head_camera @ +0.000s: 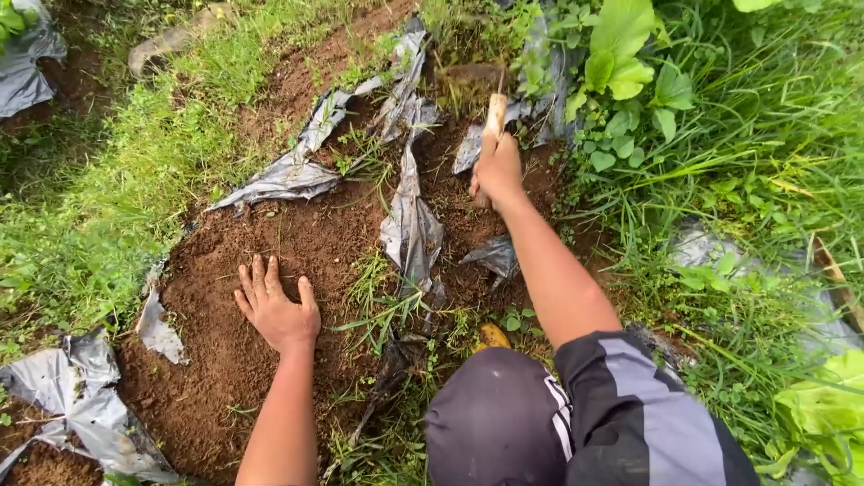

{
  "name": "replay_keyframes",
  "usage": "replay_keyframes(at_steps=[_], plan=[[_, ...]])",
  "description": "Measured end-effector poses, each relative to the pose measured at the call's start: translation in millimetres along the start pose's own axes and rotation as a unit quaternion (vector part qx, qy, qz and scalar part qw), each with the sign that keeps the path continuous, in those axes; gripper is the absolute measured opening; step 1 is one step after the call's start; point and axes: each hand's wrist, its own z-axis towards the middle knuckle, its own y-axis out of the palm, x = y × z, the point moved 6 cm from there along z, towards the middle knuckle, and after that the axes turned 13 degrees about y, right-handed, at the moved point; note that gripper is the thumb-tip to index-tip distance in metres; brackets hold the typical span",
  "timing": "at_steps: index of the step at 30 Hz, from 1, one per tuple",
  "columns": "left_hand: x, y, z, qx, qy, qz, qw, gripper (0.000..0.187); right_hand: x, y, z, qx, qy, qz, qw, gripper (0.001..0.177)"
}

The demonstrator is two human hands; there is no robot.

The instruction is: Using a hand hoe and hands to remove weeds and grass from a garden bed with plastic mulch.

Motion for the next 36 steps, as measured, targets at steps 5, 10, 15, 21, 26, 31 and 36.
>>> replay_keyframes(at_steps=[5,10,15,21,26,31,36], plan=[[-2,-5,-4,-0.003,-0.004,-0.002,1.0,0.063,-4,-6,-74,-0.02,-0.002,-0.002,1.0,0.034],[-4,-3,-11,-0.01,0.001,0.004,1.0,0.062,-31,-41,-67,0.062,-0.089,0.079,0.991,0.025],[-4,-1,-7,0.005,0.006,0.007,1.0,0.063,-4,-18,-12,0.047,-0.035,0.076,0.995,0.03],[-1,-5,-6,0.019,0.015,-0.001,1.0,0.062,23,1,-27,0.01,0.013,0.046,0.999,0.045],[-4,-1,-7,0.014,0.012,0.003,1.0,0.061,3,-6,0,0.03,-0.028,0.009,0.999,0.048],[-1,-4,-2,0.002,0.002,-0.007,1.0,0.062,8,0,-47,0.002,-0.031,-0.006,0.999,0.039],[-1,-3,-2,-0.068,-0.043,-0.002,0.997,0.057,-10,-25,-65,0.028,-0.036,0.015,0.999,0.031]])
